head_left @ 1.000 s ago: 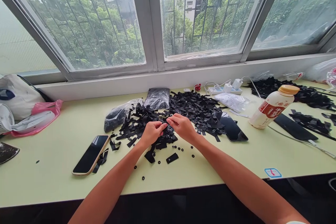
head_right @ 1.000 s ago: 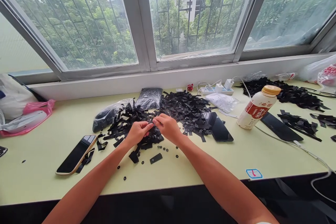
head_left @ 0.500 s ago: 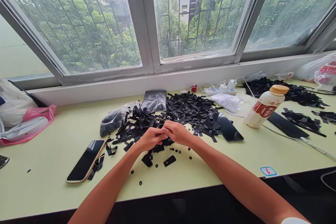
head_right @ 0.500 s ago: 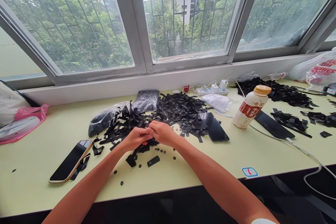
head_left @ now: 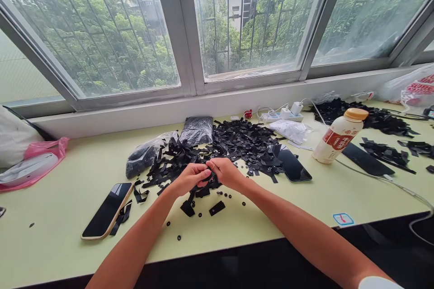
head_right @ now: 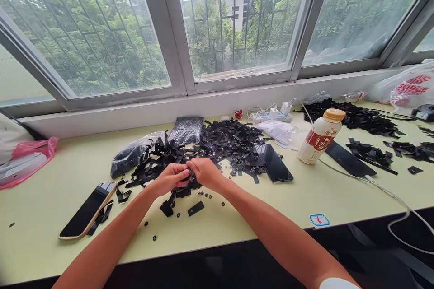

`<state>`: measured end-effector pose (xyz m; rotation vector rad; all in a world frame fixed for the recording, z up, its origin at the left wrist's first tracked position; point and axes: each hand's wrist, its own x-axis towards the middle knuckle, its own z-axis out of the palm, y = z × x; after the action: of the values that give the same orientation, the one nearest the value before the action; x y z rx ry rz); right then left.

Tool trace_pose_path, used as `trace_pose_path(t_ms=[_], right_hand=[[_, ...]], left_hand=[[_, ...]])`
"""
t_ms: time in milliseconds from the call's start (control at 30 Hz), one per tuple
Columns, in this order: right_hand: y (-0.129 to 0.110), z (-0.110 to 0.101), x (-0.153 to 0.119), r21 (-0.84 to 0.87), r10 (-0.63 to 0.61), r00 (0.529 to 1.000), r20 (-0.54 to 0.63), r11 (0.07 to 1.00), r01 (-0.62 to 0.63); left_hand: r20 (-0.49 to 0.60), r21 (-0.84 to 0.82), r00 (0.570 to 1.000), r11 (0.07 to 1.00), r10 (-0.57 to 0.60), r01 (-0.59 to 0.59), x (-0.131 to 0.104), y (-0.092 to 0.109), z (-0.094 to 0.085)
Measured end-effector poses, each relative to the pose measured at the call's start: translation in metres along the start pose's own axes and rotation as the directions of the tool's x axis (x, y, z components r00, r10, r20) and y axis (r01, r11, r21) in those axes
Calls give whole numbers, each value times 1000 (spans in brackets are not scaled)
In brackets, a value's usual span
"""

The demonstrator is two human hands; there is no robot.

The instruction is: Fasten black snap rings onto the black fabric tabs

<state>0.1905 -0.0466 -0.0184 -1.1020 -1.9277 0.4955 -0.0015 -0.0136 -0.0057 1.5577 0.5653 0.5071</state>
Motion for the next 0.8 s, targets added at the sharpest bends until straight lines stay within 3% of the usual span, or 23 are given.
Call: trace_pose_path(t_ms=[167,300,433,467,533,600,633,667,800], right_hand=[[10,-4,-2,-24,67,998,-2,997,-67],[14,-2,0,196,200,979,-46,963,-187],[13,1,3,453,306,937,170,820,-350],[12,1,3,453,316,938,142,822,-346],[10,0,2,373,330,940,-86,886,-277],[6,-2,1,240,279,903,-327,949,-206],[5,-3,1,196,246,898,-365,963,-184],[4,-3,1,185,227,911,-345,968,-171],[3,1,-1,332,245,968,-62,919,-211]], left_hand=[[-105,-111,994,994,-1,-11,4,2,-2],[-84,-122,996,993,-15,4,3,4,-4],[-90,-60,996,998,15,-20,2,5,-3],[-111,-58,994,998,21,-27,2,5,-3],[-164,-67,986,997,26,-37,3,5,-3],[-203,-70,979,996,32,-47,3,5,-3],[-212,-70,977,996,36,-52,4,4,-4],[-214,-69,976,996,40,-56,4,3,-4],[-208,-81,978,995,33,-50,6,-2,-3]])
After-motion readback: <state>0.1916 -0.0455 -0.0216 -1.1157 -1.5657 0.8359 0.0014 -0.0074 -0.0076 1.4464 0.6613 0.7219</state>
